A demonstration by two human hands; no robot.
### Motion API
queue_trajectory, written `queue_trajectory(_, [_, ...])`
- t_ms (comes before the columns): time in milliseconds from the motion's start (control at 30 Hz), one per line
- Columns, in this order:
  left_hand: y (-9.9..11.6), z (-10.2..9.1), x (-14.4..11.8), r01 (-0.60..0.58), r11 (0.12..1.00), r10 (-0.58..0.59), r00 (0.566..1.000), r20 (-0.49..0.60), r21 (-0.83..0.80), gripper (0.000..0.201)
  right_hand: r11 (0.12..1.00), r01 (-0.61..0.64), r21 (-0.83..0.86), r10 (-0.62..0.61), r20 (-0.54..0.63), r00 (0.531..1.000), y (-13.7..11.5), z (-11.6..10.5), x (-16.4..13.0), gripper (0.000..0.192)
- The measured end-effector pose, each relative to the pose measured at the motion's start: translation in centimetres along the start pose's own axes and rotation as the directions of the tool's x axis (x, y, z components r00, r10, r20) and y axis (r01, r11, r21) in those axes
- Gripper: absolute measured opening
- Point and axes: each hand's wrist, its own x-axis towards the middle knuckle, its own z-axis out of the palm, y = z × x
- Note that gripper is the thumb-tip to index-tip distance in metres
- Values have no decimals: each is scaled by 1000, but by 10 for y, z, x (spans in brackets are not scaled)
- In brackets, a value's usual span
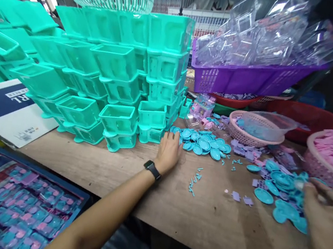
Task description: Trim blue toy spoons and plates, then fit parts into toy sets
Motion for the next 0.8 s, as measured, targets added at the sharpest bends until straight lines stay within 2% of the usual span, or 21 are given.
queue_trajectory(67, [-3,4,14,49,999,-50,998,41,24,30,998,34,-44,-34,3,999,3,-1,3,35])
queue_trajectory(167, [-3,5,16,54,998,-55,996,73,19,29,972,191,136,-206,113,972,-13,7,-38,35])
queue_trajectory(200, [-3,4,12,50,999,-51,996,76,18,29,942,233,240,-284,208,936,-23,11,-60,36])
queue_trajectory(267, [-2,-2,-2,17,1000,-17,996,85,2,30,868,273,414,-439,384,812,-46,21,-105,33])
queue_trajectory(333, [-3,-10,-21,-57,997,64,991,115,-57,31,833,315,454,-527,479,702,-67,29,-141,25])
queue_trajectory(400, [-6,-18,-45,-141,979,165,972,168,-144,34,821,392,415,-568,521,637,-82,36,-163,17])
queue_trajectory(467, [-10,-23,-68,-191,959,237,946,221,-207,37,803,474,362,-595,541,595,-90,39,-171,15])
queue_trajectory(533, [-14,-25,-88,-192,952,247,942,227,-239,40,776,536,332,-620,554,556,-92,40,-170,16])
queue_trajectory(600, [-16,-23,-103,-128,958,175,970,171,-257,38,761,567,315,-631,564,533,-91,38,-166,17])
queue_trajectory(667, [-18,-19,-113,-19,965,49,993,108,-263,27,763,575,294,-622,576,531,-87,34,-163,16])
queue_trajectory(733, [-17,-18,-117,68,962,-49,996,78,-264,9,764,578,288,-619,581,528,-82,29,-162,16])
queue_trajectory(800, [-15,-19,-119,97,951,-81,995,65,-293,9,752,590,293,-634,567,526,-76,25,-162,17])
